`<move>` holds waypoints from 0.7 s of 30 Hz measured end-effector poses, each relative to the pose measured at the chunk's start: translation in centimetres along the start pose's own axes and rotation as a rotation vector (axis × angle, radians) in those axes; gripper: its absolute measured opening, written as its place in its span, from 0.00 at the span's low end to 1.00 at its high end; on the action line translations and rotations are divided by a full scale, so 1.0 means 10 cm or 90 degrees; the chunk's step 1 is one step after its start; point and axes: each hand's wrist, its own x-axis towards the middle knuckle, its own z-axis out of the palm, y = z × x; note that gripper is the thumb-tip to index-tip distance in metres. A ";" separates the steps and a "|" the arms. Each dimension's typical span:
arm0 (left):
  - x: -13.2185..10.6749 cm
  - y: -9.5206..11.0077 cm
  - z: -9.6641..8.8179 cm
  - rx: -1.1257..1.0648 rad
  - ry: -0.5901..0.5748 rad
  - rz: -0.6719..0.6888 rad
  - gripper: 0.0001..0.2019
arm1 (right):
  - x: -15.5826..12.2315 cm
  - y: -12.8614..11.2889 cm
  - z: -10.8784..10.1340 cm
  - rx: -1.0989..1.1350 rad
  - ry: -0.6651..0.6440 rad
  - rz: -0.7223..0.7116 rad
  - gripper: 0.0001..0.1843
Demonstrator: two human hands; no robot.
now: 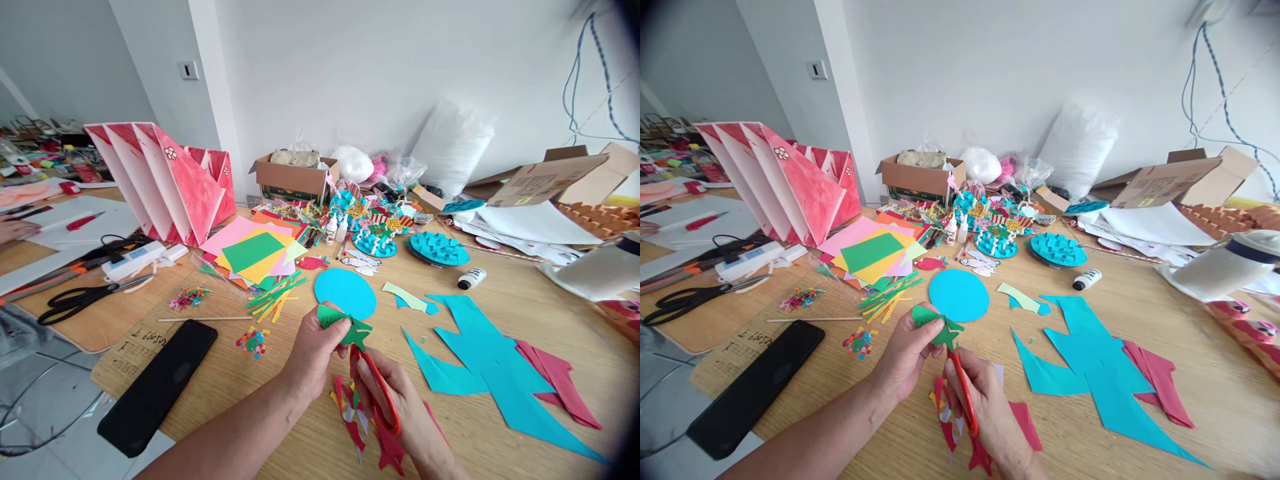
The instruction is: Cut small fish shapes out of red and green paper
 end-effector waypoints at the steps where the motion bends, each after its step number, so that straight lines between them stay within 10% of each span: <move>1: 0.00 0.00 0.00 0.000 0.001 -0.004 0.11 | 0.00 0.00 0.00 -0.004 0.003 0.005 0.22; 21: 0.03 0.03 -0.02 0.045 0.013 -0.015 0.12 | 0.01 0.00 -0.03 -0.064 0.041 -0.013 0.23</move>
